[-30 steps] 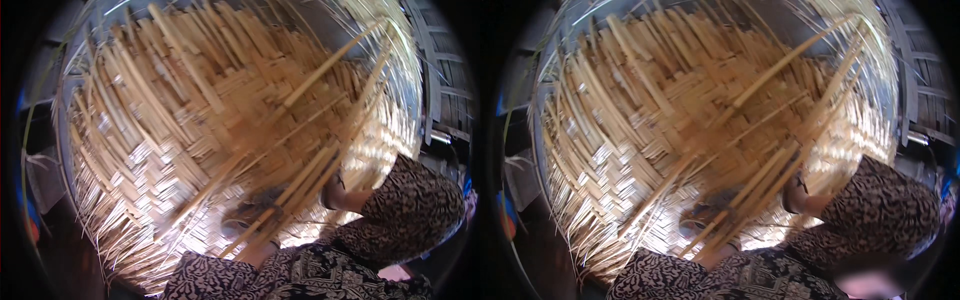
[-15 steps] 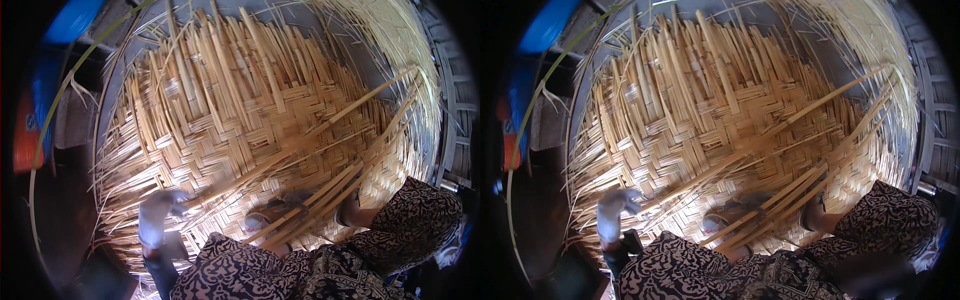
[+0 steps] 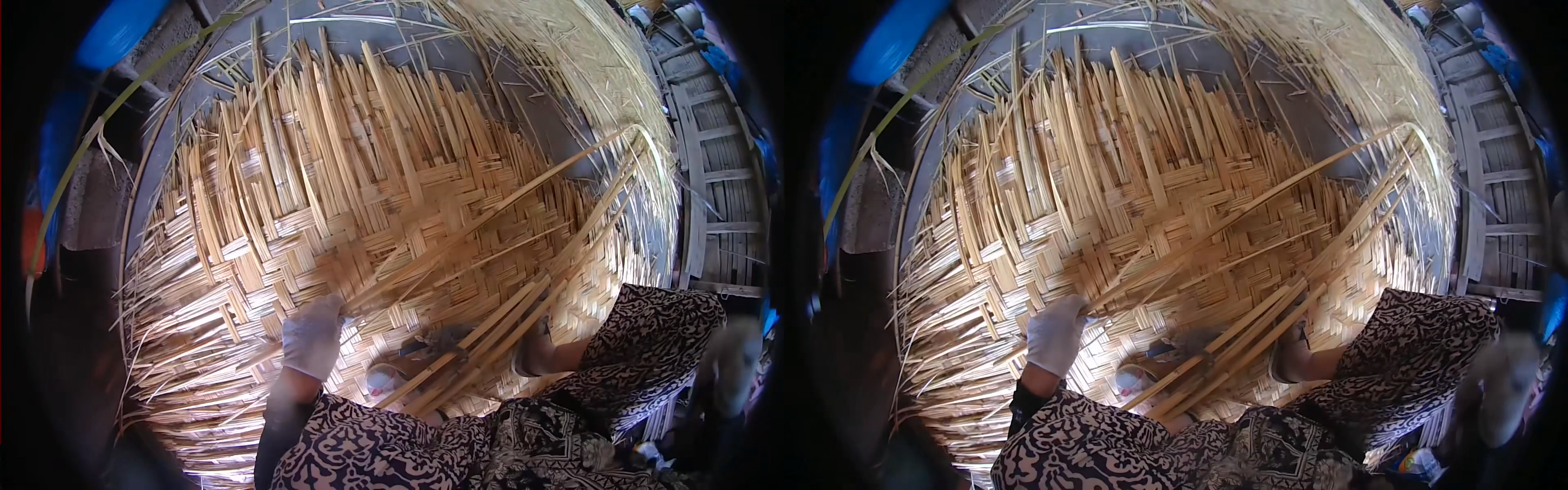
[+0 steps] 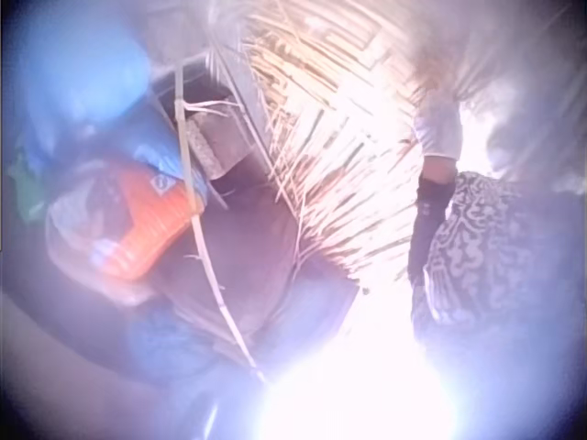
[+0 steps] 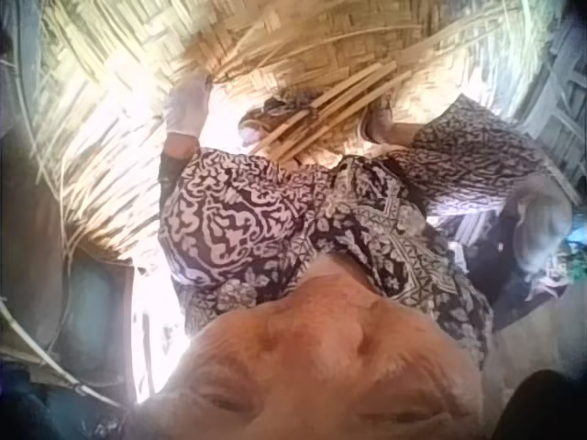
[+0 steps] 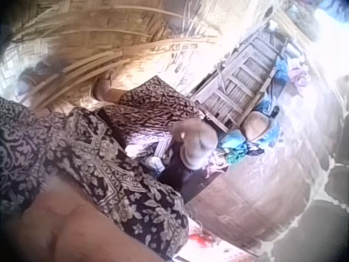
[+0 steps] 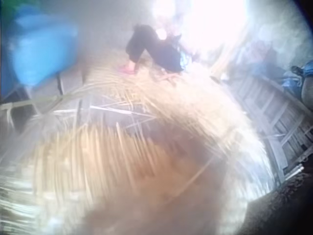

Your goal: The recorder weaves long strips of bamboo or similar plant fiber into a large mat on the floor.

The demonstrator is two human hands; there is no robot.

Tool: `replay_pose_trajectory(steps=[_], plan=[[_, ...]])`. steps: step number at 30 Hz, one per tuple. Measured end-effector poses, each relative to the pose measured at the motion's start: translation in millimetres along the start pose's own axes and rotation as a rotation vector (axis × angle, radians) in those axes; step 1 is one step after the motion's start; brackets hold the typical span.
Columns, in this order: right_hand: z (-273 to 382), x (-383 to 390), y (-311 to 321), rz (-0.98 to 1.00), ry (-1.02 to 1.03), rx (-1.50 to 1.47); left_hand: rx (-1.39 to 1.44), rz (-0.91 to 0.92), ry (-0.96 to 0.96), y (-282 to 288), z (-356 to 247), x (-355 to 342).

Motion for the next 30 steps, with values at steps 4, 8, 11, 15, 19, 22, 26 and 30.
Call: replay_pose_trajectory(steps=[4,8,11,15,19,22,26,30], plan=[[44.6,-114.6,-52.7,0.103,0.529,-0.011,0.138,-0.035,0.012,28.7,-12.0,8.1],[83.4,-168.7,-158.4,0.285,0.878,0.231,0.081,-0.368,-0.217,48.9,-13.1,17.2],[67.8,-189.0,-214.3,0.473,0.846,0.173,-0.147,-0.481,-0.180,55.6,-32.2,-1.2],[94.9,-223.9,-232.5,0.200,0.967,0.105,0.001,-0.630,-0.273,45.1,-37.6,12.4],[106.5,-219.2,-226.9,-0.182,1.118,0.470,1.836,-0.319,0.449,27.9,-15.4,-18.9],[102.7,-209.8,-235.2,-0.040,1.095,0.270,1.913,-0.630,0.465,18.6,18.9,-23.0],[87.3,-225.6,-238.6,0.125,0.890,-0.165,1.988,-0.583,0.435,8.1,20.4,-32.1],[97.3,-229.0,-220.1,-0.069,0.961,0.041,1.935,-0.689,0.541,15.1,36.6,-28.0]])
Point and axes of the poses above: each hand's wrist, its own x-axis away from the middle knuckle, its own y-axis out of the back of the hand, z = x × y, the point moved 4 cm from there along -x, towards the middle knuckle
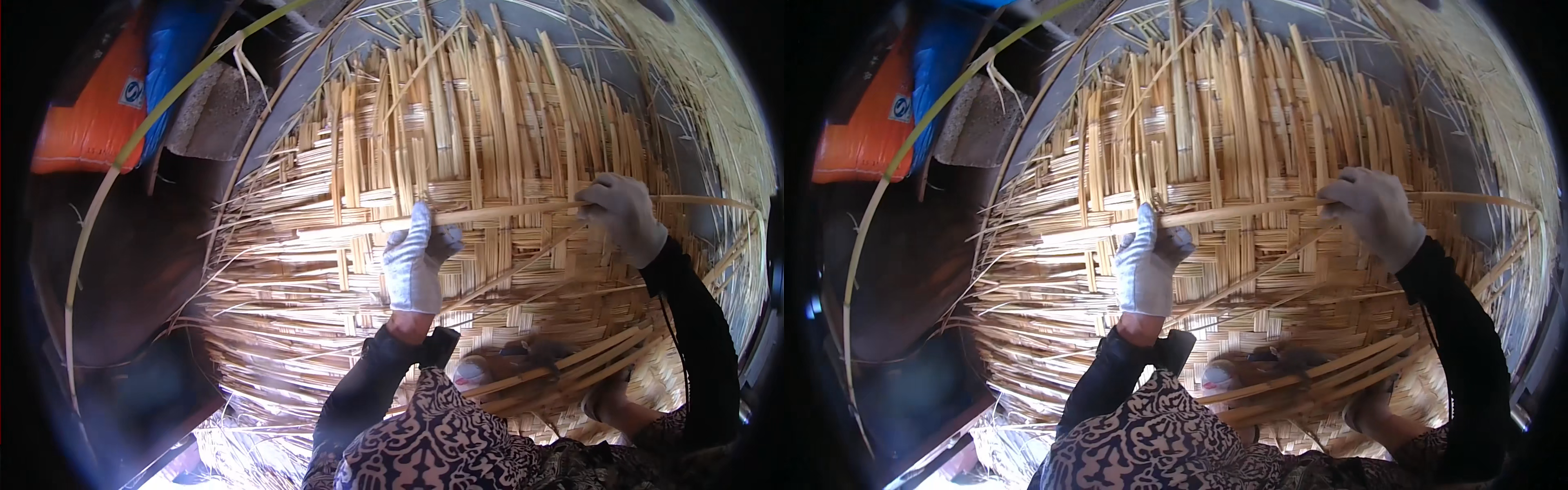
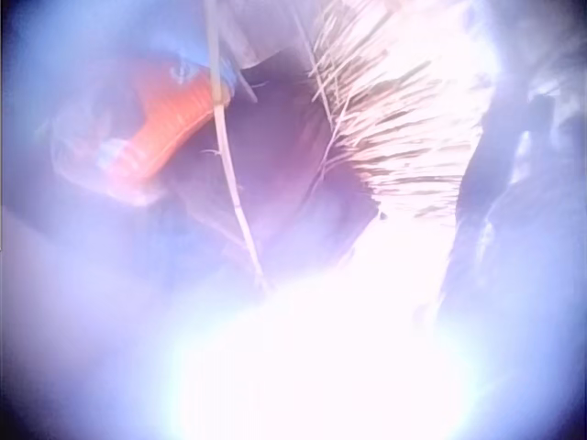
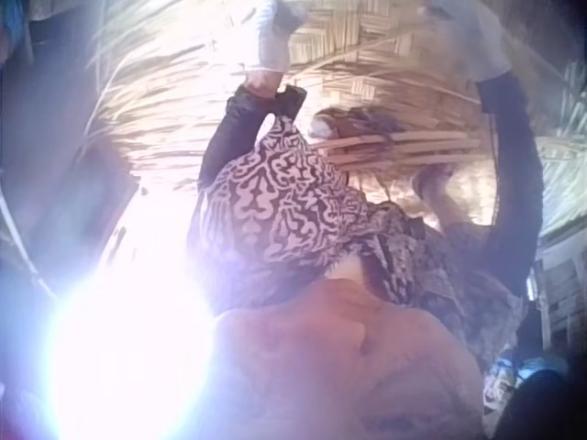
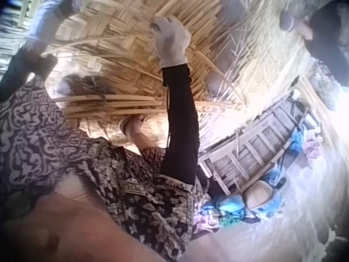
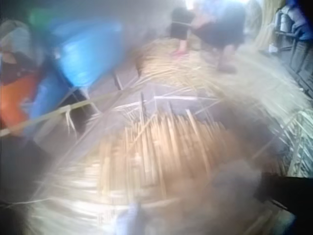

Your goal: The recorder weaves long strips of bamboo or similar plant fiber into a large mat on the floor.

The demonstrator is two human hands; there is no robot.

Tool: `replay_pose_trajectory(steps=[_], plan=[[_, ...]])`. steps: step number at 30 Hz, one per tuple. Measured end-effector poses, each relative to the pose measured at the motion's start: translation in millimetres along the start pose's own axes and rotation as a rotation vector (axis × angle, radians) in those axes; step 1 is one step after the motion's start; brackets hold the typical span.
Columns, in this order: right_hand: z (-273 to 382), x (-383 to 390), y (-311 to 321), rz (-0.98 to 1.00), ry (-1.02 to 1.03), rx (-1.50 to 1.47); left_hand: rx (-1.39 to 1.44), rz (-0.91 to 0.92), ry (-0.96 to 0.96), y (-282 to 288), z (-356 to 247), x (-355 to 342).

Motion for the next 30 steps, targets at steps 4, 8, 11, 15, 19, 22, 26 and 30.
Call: replay_pose_trajectory(steps=[4,8,11,15,19,22,26,30], plan=[[7.7,6.1,-6.2,-0.084,0.159,0.205,-0.133,-0.019,0.044,6.2,-5.8,-5.5],[12.1,3.5,-13.5,0.012,0.057,-0.033,0.200,-0.012,0.021,14.0,5.9,-14.1],[1.7,0.2,-7.7,0.203,-0.145,-0.378,-0.110,0.270,-0.293,13.5,-5.2,-7.2],[-10.6,-3.5,-2.9,0.175,-0.107,-0.453,-0.180,0.377,-0.336,28.3,2.5,-0.5],[31.3,-25.3,16.4,0.133,0.053,0.078,-0.899,0.266,-0.427,46.0,-19.9,-35.2],[34.3,-24.9,11.5,0.166,0.034,0.214,-0.433,0.299,-0.463,13.7,-58.7,-47.2],[12.9,-22.8,37.8,-0.091,-0.215,0.041,-0.666,0.278,-0.334,3.9,-70.5,-97.8],[-2.8,-0.1,44.5,-0.244,-0.428,-0.175,-1.166,0.086,-0.499,-18.0,-81.9,-118.1]])
Point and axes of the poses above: each hand's wrist, its own x-axis away from the middle knuckle, its own y-axis out of the back of the hand, z = x × y, the point moved 4 cm from there along -x, towards the middle knuckle
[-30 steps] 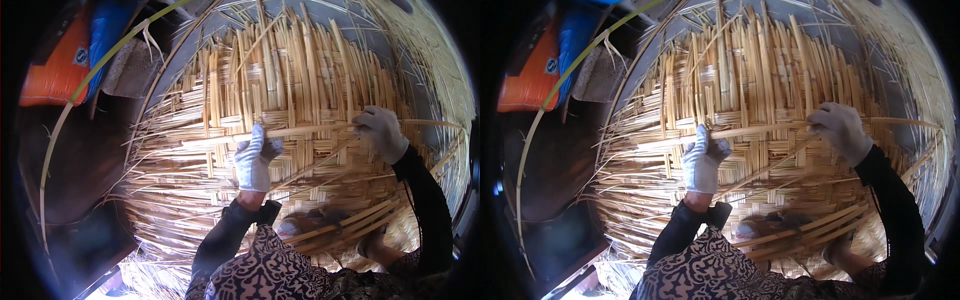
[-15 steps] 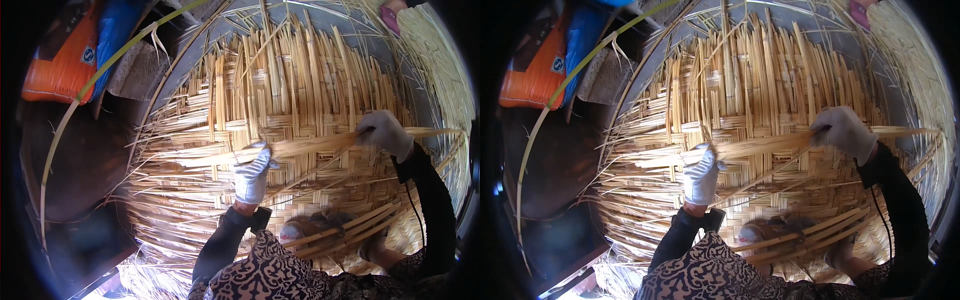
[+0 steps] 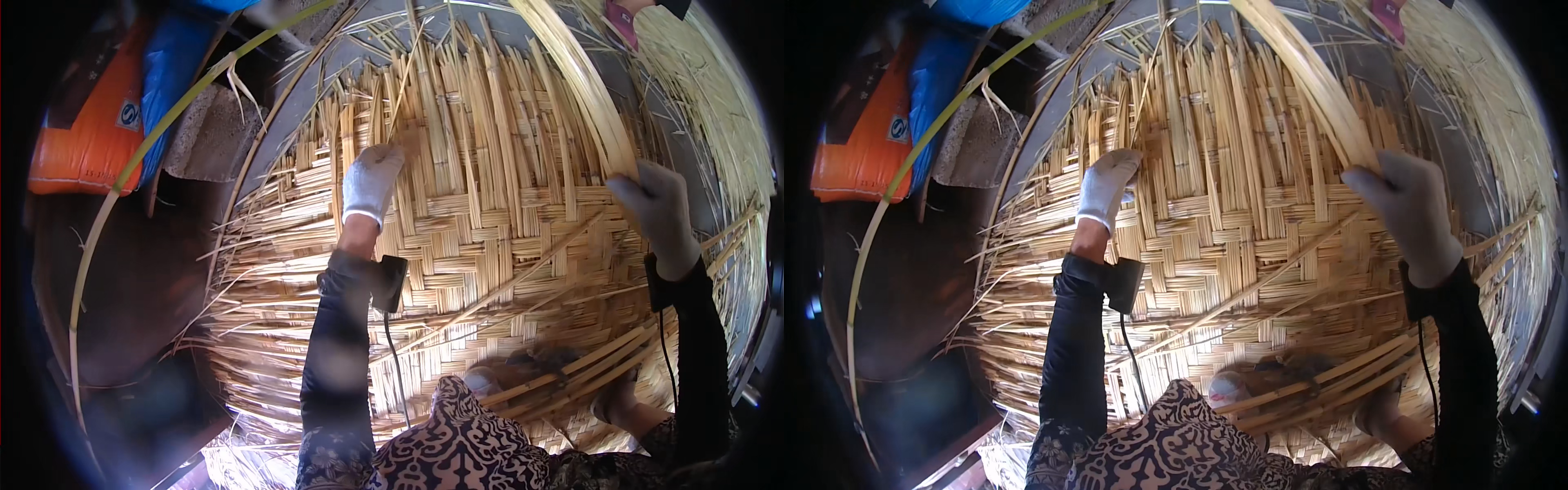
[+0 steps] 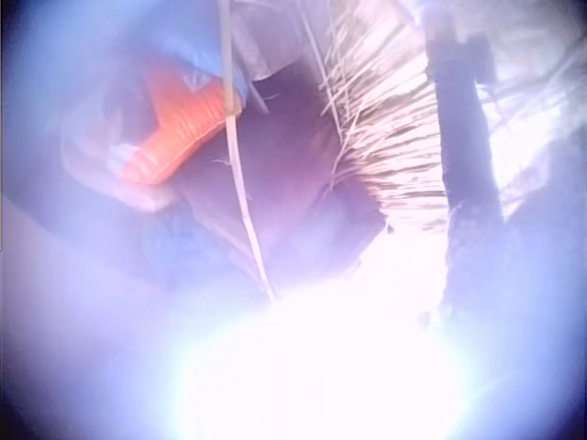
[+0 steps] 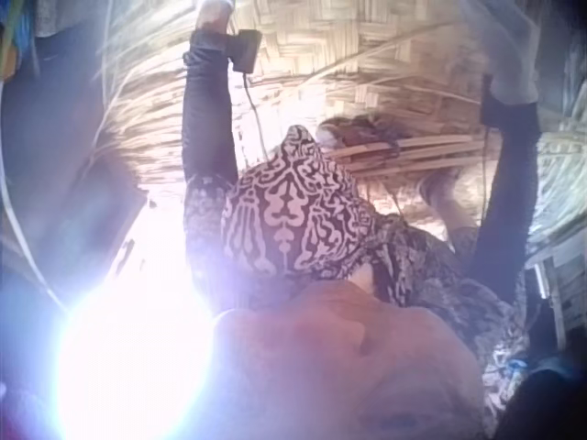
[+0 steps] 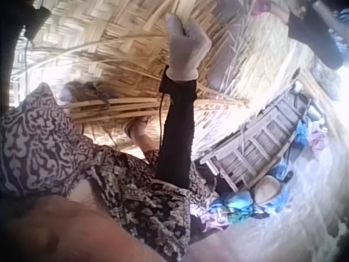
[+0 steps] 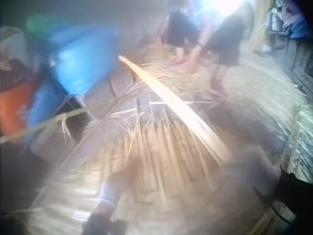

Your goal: The recorder weaves long strips of bamboo or similar plant fiber into a large mat on the floor.

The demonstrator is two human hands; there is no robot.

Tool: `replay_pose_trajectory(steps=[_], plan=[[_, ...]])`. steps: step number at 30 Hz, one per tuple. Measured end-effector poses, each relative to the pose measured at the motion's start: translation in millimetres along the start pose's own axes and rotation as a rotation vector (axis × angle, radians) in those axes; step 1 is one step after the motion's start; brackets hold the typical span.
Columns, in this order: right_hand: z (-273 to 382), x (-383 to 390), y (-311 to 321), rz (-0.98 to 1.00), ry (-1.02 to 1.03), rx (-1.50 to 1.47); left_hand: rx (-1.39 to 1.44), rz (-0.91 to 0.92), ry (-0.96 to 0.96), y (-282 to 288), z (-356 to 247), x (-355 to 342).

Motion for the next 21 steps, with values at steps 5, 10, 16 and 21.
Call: replay_pose_trajectory(steps=[5,10,16,21], plan=[[-13.9,26.3,-1.9,-0.131,-0.261,-0.371,-0.136,0.104,0.119,-1.6,1.6,-16.7],[-29.2,28.6,-11.7,-0.278,-0.559,-0.667,0.085,0.230,0.237,-5.8,3.7,-13.8],[-20.4,5.0,-37.0,-0.032,-0.657,-0.740,0.166,0.227,0.196,-20.0,-27.3,-6.6],[-30.8,-16.5,-61.9,0.059,-0.699,-0.814,0.250,0.259,0.167,-27.1,-10.5,-12.0]])
Point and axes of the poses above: each hand's wrist, its own x-axis away from the middle knuckle, its own y-axis out of the back of the hand, z = x × y, the point moved 4 cm from there along -x, towards the middle knuckle
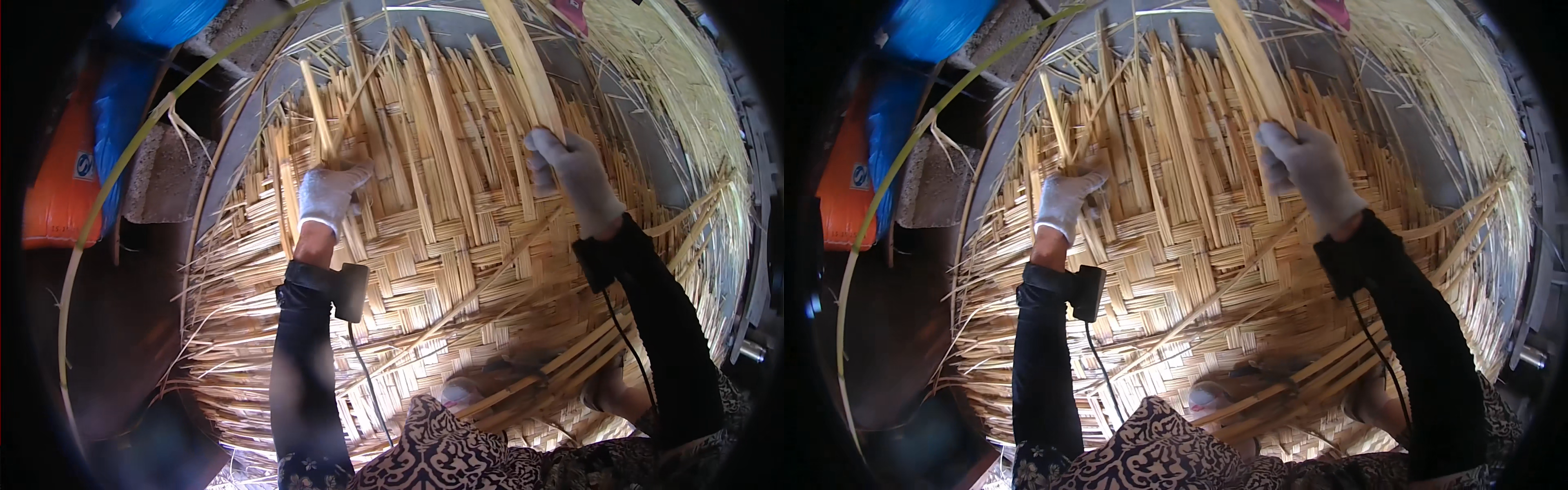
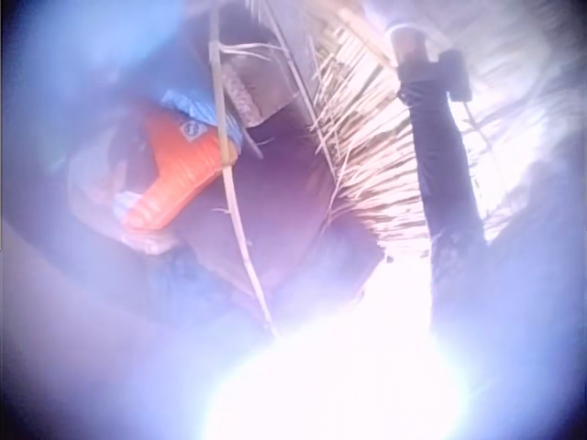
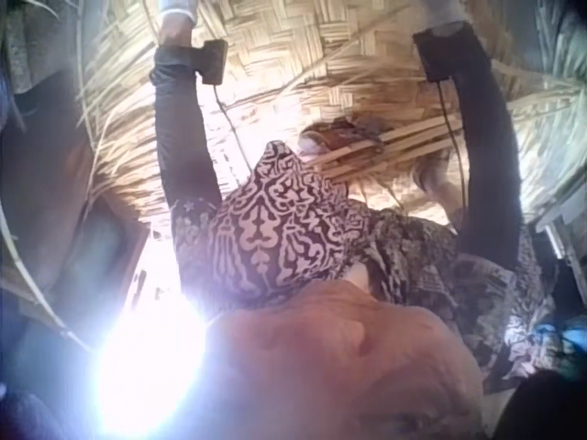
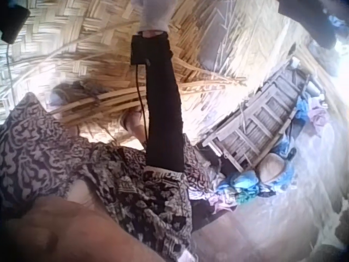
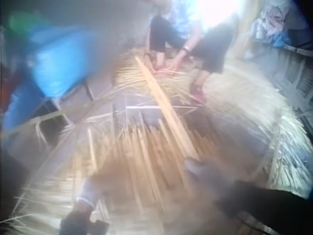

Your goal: The recorder weaves long strips of bamboo or similar plant fiber into a large mat on the floor.

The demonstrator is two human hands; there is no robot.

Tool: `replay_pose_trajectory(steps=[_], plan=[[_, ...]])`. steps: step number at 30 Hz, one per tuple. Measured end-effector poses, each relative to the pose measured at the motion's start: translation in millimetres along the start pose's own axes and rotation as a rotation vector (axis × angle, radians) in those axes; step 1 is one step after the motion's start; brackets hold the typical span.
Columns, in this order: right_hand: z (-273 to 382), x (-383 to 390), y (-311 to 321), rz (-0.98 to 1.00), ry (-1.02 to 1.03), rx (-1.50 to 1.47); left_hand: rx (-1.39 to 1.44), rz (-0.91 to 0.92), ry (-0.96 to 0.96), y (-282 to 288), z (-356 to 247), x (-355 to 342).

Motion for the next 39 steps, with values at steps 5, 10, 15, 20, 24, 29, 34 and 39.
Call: replay_pose_trajectory(steps=[5,10,15,20,24,29,34,39], plan=[[1.3,-21.5,-22.5,-0.061,-0.039,-0.189,0.080,0.065,0.066,-1.5,-8.1,3.4],[-30.2,-81.1,-9.3,-0.024,0.153,-0.256,0.027,-0.064,-0.019,-9.9,-25.8,23.7],[-33.6,-85.2,-19.1,0.044,-0.155,-0.056,0.257,0.005,-0.375,2.2,-17.8,37.3],[-20.3,-71.1,-20.0,-0.079,-0.300,-0.069,-0.223,-0.049,-0.545,-1.1,-36.4,42.7],[-35.5,-93.8,-13.0,0.143,-0.131,-0.076,0.304,0.072,-0.512,-6.7,-74.3,38.9],[-21.3,-62.6,-29.9,0.001,0.018,-0.316,1.010,0.738,-0.160,-10.1,-59.5,0.8],[-13.5,-46.2,-20.0,0.084,0.244,-0.384,0.581,0.627,0.102,-48.5,-49.3,-25.3],[-1.0,-44.1,-15.3,0.269,0.160,-0.415,0.248,0.544,-0.147,-51.4,-67.3,-24.9]])
Point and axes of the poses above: each hand's wrist, its own x-axis away from the middle knuckle, its own y-axis out of the back of the hand, z = x × y, the point moved 4 cm from there along -x, towards the middle knuckle
